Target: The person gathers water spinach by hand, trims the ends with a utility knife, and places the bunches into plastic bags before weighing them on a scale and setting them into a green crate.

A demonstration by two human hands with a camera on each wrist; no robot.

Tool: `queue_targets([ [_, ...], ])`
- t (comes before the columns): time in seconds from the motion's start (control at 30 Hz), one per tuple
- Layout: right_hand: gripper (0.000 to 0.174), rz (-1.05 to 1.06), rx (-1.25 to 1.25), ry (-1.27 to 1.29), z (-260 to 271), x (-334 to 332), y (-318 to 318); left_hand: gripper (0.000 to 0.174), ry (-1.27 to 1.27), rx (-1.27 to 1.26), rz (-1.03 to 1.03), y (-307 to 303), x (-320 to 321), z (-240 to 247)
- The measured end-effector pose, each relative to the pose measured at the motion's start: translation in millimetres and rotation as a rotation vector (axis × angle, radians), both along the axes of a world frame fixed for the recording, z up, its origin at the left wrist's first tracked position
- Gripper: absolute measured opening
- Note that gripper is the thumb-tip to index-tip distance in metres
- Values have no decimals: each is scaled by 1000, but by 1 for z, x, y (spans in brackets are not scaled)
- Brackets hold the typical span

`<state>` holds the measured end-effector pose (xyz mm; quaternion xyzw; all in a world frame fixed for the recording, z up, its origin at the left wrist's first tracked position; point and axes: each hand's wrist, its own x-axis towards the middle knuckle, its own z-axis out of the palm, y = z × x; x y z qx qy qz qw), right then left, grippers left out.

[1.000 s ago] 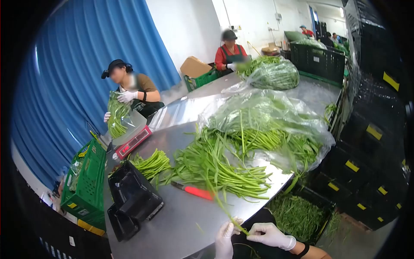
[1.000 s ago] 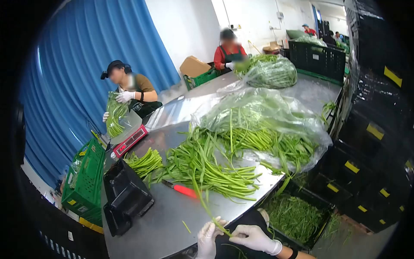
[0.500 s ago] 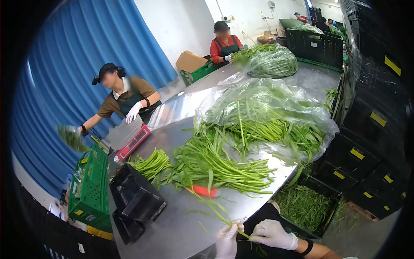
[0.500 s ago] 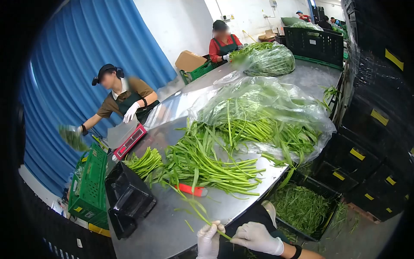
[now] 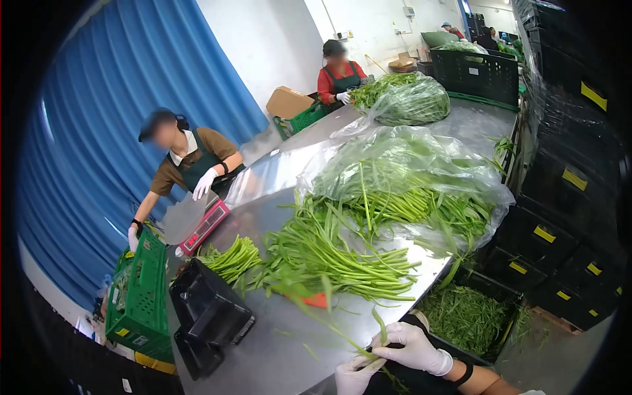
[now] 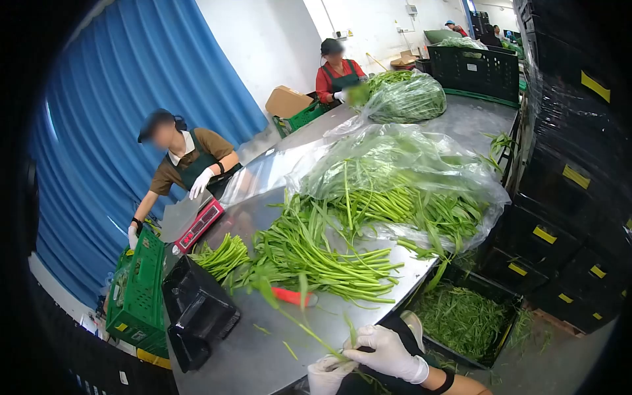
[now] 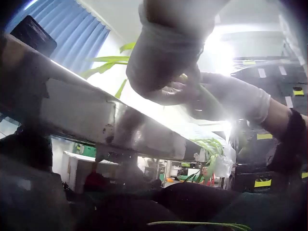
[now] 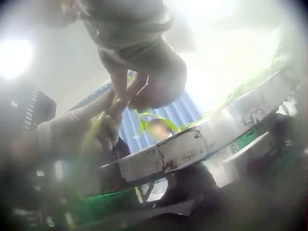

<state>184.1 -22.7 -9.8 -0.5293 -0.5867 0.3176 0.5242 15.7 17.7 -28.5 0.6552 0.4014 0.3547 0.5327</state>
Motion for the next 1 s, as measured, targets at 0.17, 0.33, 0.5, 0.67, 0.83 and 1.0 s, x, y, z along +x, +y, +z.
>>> queue_targets([
  [0.17, 13, 51, 243, -124, 13, 5, -3, 5, -147, -332, 51, -2, 3, 27],
  [0.33, 13, -783, 570, 279, 52, 67, -24, 15, -466, -293, 478, 19, -1, 35],
  [0.5, 21, -545, 187, 107, 32, 79, 35, 33, -1007, -913, 304, 23, 14, 37],
  [0.67, 15, -388, 86, -1072, 16, 78, 97, 33, -978, -875, 67, 19, 4, 13],
  [0.83, 11, -466, 264, -710, 45, 54, 69, 26, -805, -868, 276, 25, -1, 22],
  [1.0, 10, -274, 213, -321, 28, 2, 5, 21, -616, -601, 287, 18, 11, 32],
])
